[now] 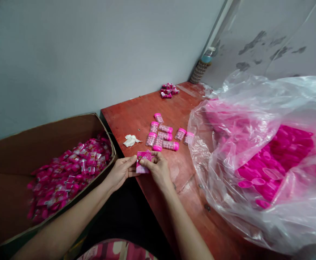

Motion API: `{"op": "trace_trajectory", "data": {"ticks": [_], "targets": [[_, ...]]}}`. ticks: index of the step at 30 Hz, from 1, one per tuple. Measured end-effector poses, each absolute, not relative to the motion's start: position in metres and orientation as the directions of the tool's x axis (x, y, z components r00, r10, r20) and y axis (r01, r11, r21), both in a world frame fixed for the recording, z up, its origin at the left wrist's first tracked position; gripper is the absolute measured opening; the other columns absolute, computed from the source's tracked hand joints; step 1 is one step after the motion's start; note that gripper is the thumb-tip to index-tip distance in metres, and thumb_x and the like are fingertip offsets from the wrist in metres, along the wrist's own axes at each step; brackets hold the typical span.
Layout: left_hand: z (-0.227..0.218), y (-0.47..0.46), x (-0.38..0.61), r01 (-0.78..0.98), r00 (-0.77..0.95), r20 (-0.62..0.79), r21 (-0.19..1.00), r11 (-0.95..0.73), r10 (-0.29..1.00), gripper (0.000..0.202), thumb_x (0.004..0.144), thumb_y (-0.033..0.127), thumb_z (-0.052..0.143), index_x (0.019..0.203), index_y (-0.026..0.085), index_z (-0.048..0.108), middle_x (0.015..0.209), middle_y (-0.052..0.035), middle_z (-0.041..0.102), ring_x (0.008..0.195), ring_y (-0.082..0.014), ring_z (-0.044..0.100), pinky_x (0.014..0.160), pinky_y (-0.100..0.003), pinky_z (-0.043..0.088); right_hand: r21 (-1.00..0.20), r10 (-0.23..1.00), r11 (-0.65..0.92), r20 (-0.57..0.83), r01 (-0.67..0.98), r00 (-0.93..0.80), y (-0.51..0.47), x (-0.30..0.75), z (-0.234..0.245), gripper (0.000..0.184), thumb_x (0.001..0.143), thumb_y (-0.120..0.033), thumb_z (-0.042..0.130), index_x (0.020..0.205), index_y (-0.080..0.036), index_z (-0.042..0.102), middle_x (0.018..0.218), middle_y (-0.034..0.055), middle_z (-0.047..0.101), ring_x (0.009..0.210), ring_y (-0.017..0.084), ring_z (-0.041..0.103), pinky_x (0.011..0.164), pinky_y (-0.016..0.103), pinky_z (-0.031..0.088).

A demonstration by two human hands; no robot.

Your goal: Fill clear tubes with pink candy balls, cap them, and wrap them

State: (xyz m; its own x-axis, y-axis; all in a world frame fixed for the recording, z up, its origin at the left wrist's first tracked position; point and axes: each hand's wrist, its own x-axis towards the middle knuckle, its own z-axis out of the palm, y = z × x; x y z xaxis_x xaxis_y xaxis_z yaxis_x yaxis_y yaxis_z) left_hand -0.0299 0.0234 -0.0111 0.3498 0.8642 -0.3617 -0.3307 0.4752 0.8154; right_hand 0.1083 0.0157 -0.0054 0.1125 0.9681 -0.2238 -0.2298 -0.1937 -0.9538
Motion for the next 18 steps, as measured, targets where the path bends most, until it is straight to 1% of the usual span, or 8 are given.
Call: {"op": "trace_trajectory", "data": {"ticks": [3,7,9,14,18], "targets": [[-0.009,0.022,-0.029,-0.362,0.388,-0.361,0.786,0.501,0.848,0.036,0.069,0.043,0.063,0.082,0.009,0.065,0.073,-0.0083,0.067,0.065,-0.0151,0.063,0.065,-0.03,0.052,-0.971,0.972,-0.178,-0.198,-0.157,0.126,0.017,0.104,-0.004,0.037,0.058,-0.033,0.073,0.083,-0.018,0.052,0.058,-0.0044,0.059,0.049,0.012,0.055,0.049,0.024,0.044],[-0.008,0.022,-0.032,-0.351,0.423,-0.356,0.783,0.513,0.833,0.035,0.07,0.041,0.062,0.083,0.009,0.066,0.074,-0.0092,0.067,0.067,-0.016,0.063,0.065,-0.031,0.052,-0.965,0.972,-0.198,-0.216,-0.169,0.092,0.017,0.105,-0.007,0.036,0.061,-0.035,0.071,0.086,-0.018,0.053,0.062,-0.0017,0.062,0.054,0.014,0.058,0.053,0.026,0.046],[-0.008,0.022,-0.034,-0.333,0.415,-0.353,0.799,0.501,0.839,0.033,0.07,0.04,0.062,0.08,0.009,0.066,0.072,-0.0083,0.067,0.066,-0.0157,0.063,0.065,-0.03,0.052,-0.966,0.976,-0.194,-0.207,-0.173,0.063,0.017,0.106,-0.009,0.034,0.063,-0.034,0.07,0.088,-0.018,0.053,0.066,-0.0008,0.063,0.057,0.014,0.059,0.056,0.027,0.046],[-0.012,0.021,-0.032,-0.251,0.283,-0.362,0.865,0.433,0.888,0.027,0.062,0.036,0.069,0.071,0.01,0.068,0.064,-0.0046,0.065,0.058,-0.0125,0.06,0.058,-0.026,0.052,-0.97,0.981,-0.189,-0.194,-0.151,0.023,0.016,0.109,-0.013,0.028,0.065,-0.037,0.067,0.082,-0.017,0.057,0.071,0.0008,0.063,0.063,0.015,0.059,0.058,0.027,0.046],[-0.014,0.02,-0.028,-0.23,0.184,-0.404,0.869,0.439,0.896,0.025,0.058,0.033,0.072,0.064,0.009,0.067,0.058,-0.0024,0.062,0.05,-0.01,0.057,0.05,-0.022,0.051,-0.983,0.98,-0.176,-0.18,-0.058,0.085,0.015,0.11,-0.014,0.024,0.066,-0.038,0.065,0.073,-0.016,0.058,0.064,-0.0008,0.06,0.055,0.012,0.053,0.052,0.024,0.04]]}}
